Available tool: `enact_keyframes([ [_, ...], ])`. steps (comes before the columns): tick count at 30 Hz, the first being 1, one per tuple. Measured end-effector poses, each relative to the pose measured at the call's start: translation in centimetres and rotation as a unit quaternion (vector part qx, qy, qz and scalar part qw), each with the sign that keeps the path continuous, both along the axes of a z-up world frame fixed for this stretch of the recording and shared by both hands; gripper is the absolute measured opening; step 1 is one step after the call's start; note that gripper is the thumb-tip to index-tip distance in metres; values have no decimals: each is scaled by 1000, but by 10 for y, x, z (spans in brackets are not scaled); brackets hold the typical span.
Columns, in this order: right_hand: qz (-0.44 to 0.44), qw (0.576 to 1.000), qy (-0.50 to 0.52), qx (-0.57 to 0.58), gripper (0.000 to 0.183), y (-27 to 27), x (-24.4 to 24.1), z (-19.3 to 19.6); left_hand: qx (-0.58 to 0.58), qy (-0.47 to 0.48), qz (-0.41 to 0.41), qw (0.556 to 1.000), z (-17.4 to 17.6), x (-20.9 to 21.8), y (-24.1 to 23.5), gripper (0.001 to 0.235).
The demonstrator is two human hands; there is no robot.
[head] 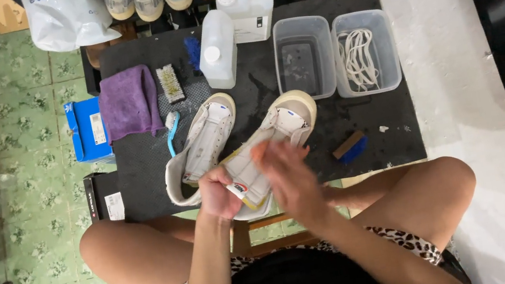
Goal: The person cleans a white sneaker using an orange cloth and a blue brush. They wipe the shoe's exterior and interior, then scrub the sole and upper parts with the brush. The person also wipes the shoe with the cloth again after scrubbing.
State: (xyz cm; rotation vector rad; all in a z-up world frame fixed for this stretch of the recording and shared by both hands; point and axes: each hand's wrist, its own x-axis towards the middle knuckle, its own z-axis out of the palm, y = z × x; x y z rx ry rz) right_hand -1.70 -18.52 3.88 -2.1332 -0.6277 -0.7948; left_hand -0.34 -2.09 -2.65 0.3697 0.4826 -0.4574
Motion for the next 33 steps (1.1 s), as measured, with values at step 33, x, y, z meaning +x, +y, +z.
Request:
enact_keyframes([
  [33,-88,972,215,16,26,-53,11,-97,471,-145,-85,866,46,-37,-17,38],
])
